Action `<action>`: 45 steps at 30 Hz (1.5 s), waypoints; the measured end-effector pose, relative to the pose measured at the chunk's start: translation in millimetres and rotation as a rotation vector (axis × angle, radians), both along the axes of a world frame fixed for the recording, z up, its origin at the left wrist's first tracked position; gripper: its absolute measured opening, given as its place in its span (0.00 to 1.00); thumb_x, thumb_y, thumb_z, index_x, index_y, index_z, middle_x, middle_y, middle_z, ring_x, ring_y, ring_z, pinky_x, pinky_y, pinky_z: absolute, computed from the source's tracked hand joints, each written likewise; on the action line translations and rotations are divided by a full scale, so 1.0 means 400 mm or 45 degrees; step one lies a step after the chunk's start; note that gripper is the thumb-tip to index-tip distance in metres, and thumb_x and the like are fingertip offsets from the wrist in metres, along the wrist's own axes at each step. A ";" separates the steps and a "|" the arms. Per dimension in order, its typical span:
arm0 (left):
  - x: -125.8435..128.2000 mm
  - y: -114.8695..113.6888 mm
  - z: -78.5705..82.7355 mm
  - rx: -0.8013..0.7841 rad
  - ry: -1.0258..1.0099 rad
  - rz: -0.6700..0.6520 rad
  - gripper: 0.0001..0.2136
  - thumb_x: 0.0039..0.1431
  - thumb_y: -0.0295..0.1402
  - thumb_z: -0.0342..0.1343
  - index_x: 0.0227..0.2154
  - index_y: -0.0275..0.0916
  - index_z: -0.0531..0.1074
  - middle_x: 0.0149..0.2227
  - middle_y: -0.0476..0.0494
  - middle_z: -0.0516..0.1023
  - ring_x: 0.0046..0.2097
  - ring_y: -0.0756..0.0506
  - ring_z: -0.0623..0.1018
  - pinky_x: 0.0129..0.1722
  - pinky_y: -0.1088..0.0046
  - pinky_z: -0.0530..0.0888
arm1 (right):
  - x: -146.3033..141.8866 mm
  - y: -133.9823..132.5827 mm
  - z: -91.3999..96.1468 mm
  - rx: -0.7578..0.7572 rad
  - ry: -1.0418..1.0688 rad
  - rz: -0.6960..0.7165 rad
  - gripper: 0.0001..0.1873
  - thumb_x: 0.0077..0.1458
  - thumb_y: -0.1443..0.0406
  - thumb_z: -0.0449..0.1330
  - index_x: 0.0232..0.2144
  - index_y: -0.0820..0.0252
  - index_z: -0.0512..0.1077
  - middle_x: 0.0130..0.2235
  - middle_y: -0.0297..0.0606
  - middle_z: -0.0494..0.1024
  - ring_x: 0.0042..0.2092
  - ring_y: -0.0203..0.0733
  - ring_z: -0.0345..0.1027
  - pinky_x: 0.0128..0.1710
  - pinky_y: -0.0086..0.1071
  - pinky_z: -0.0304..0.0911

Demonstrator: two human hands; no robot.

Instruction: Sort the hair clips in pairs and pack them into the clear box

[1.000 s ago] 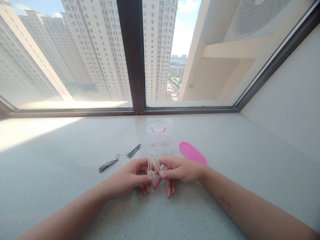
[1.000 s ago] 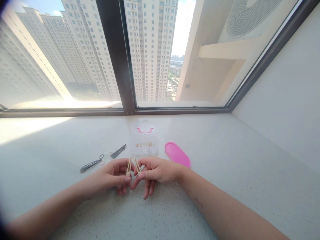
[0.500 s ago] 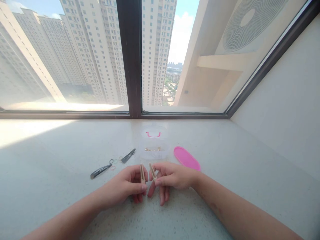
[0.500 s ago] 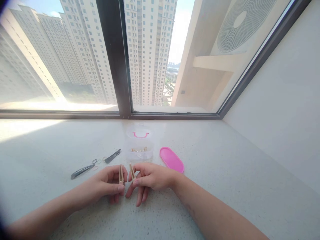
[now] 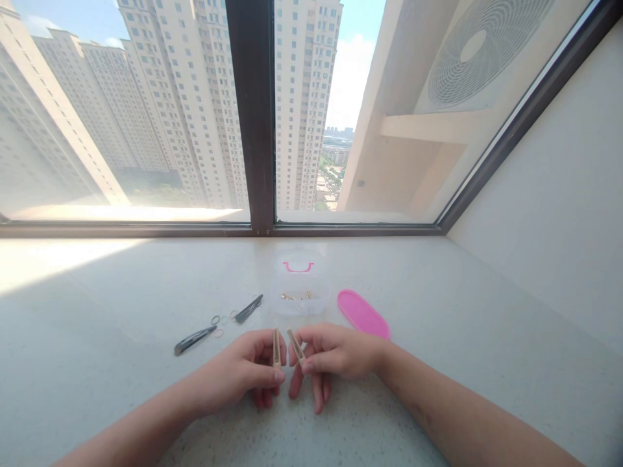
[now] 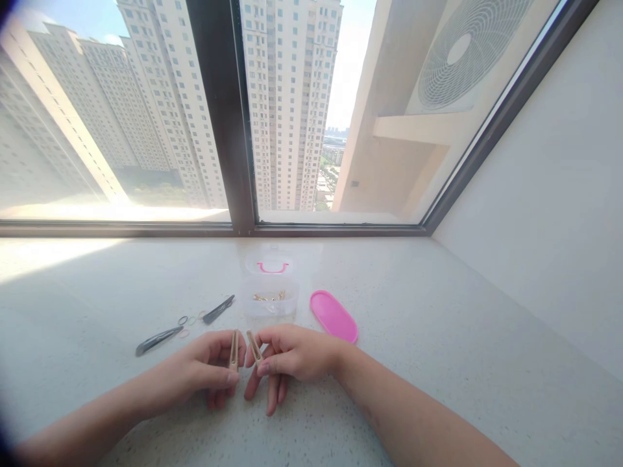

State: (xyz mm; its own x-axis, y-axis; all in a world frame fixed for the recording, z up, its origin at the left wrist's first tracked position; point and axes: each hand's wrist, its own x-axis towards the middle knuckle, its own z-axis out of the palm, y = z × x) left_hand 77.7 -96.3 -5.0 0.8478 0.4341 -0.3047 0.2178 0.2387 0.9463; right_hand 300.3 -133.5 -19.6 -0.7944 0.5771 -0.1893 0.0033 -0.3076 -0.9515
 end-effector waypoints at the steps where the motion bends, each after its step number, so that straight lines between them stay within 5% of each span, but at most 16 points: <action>1: 0.000 0.000 -0.001 0.001 0.002 0.004 0.08 0.52 0.29 0.59 0.35 0.38 0.67 0.29 0.48 0.76 0.26 0.51 0.72 0.25 0.77 0.69 | 0.001 0.000 0.000 0.005 -0.001 0.007 0.16 0.60 0.57 0.58 0.44 0.61 0.61 0.39 0.43 0.76 0.25 0.33 0.74 0.27 0.26 0.68; 13: 0.002 -0.002 0.006 -0.010 -0.015 -0.046 0.07 0.52 0.29 0.59 0.33 0.38 0.66 0.30 0.48 0.76 0.26 0.51 0.71 0.25 0.76 0.70 | -0.003 0.001 0.002 0.045 -0.035 0.010 0.17 0.61 0.57 0.57 0.46 0.62 0.61 0.40 0.45 0.76 0.23 0.31 0.72 0.22 0.22 0.66; 25: 0.003 -0.008 0.008 0.177 0.049 -0.102 0.06 0.57 0.33 0.56 0.36 0.39 0.68 0.31 0.49 0.75 0.27 0.51 0.72 0.26 0.76 0.70 | 0.011 0.014 -0.017 -0.039 -0.018 0.030 0.18 0.58 0.57 0.61 0.45 0.62 0.63 0.38 0.43 0.77 0.30 0.36 0.76 0.29 0.27 0.69; 36: -0.004 -0.003 -0.004 0.109 0.087 -0.017 0.13 0.57 0.34 0.57 0.43 0.41 0.62 0.31 0.51 0.74 0.26 0.51 0.74 0.25 0.76 0.71 | 0.009 0.013 -0.014 0.018 -0.014 -0.012 0.17 0.61 0.55 0.57 0.44 0.61 0.62 0.41 0.45 0.77 0.30 0.36 0.76 0.30 0.28 0.69; 45: 0.002 -0.002 0.008 0.133 0.134 -0.039 0.12 0.55 0.34 0.58 0.41 0.39 0.66 0.26 0.52 0.73 0.25 0.50 0.73 0.27 0.74 0.71 | 0.004 0.012 -0.006 -0.023 -0.077 -0.007 0.24 0.58 0.49 0.57 0.45 0.60 0.60 0.30 0.39 0.77 0.29 0.38 0.76 0.29 0.29 0.68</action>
